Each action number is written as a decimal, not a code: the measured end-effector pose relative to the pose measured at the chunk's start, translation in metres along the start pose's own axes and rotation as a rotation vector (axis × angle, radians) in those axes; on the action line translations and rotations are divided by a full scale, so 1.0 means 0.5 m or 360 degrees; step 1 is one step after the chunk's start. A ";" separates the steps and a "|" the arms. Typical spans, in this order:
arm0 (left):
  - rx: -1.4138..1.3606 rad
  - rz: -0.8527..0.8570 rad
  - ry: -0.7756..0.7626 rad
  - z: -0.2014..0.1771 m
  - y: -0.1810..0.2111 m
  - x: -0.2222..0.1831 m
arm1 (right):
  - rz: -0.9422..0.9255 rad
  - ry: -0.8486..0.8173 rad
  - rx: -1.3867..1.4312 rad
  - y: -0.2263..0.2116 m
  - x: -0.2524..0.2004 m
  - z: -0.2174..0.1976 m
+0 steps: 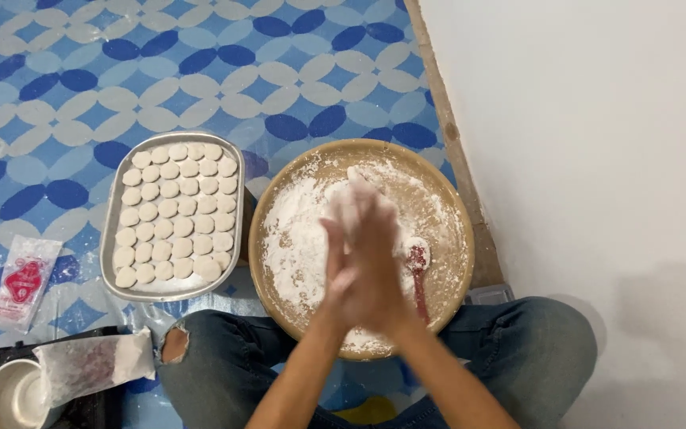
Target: The person is hand-forming small dough balls from a larger mass of dough and arranging them on a metal tray.
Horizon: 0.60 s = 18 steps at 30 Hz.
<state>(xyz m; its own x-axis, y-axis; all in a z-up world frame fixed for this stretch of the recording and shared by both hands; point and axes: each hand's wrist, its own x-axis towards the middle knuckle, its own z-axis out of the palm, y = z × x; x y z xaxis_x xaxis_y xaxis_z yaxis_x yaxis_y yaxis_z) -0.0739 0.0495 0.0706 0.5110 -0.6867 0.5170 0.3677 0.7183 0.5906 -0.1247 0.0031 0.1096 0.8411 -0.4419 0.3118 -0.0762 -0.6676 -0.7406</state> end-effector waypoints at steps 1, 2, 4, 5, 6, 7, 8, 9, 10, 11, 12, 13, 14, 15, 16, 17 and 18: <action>-0.0008 0.0002 -0.0002 -0.016 0.018 0.008 | 0.0001 0.0001 -0.0008 -0.015 -0.010 0.000; -0.0236 -0.0346 0.0274 -0.032 0.037 0.017 | -0.0022 -0.0153 0.0094 -0.031 -0.020 0.001; -0.0453 -0.0675 0.0554 -0.026 0.061 0.042 | -0.0064 -0.0312 0.0200 -0.009 -0.007 0.002; -0.0489 -0.0830 0.0774 0.001 0.066 0.044 | 0.0010 -0.0133 0.0072 0.026 0.001 0.004; -0.0525 -0.0984 0.0994 0.028 0.071 0.046 | 0.0081 0.0047 -0.0058 0.062 0.008 0.007; -0.0520 -0.0984 0.0997 0.037 0.054 0.032 | 0.0082 0.0047 -0.0052 0.065 0.014 0.020; -0.0394 -0.1058 0.1000 0.047 0.037 0.020 | -0.0040 0.0220 -0.0045 0.067 0.021 0.031; -0.0272 -0.1130 0.0995 0.059 0.018 0.008 | -0.0165 0.0394 -0.0046 0.069 0.026 0.039; -0.0272 -0.1130 0.0992 0.018 0.016 0.009 | -0.0165 0.0397 -0.0047 0.049 -0.003 0.054; -0.0214 -0.0967 0.0950 -0.025 0.013 0.015 | -0.0201 0.0186 0.0075 0.029 -0.028 0.068; -0.0158 -0.0805 0.0906 -0.068 0.011 0.021 | -0.0237 -0.0025 0.0196 0.009 -0.052 0.083; -0.0148 -0.0803 0.0905 -0.061 0.023 0.025 | -0.0241 -0.0021 0.0203 -0.003 -0.042 0.066; -0.0276 -0.0890 0.1065 -0.055 0.034 0.028 | -0.0051 -0.0074 0.0280 -0.013 -0.033 0.050; -0.0412 -0.0979 0.1238 -0.046 0.042 0.023 | 0.0151 -0.0139 0.0356 -0.024 -0.032 0.033; -0.0410 -0.0981 0.1251 -0.037 0.021 -0.002 | 0.0157 -0.0147 0.0364 0.013 -0.018 0.032; -0.0565 -0.1076 0.1292 -0.028 0.000 -0.023 | 0.0232 -0.0071 0.0262 0.050 -0.002 0.030; -0.0721 -0.1170 0.1331 -0.017 -0.020 -0.045 | 0.0307 0.0004 0.0160 0.085 0.014 0.027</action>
<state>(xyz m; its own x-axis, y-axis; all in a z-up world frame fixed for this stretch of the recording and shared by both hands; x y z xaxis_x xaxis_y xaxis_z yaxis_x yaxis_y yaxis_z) -0.0825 0.0584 0.0478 0.3488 -0.7841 -0.5134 0.9367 0.2744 0.2175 -0.1150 -0.0202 0.0720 0.8148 -0.5572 0.1598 -0.1819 -0.5075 -0.8423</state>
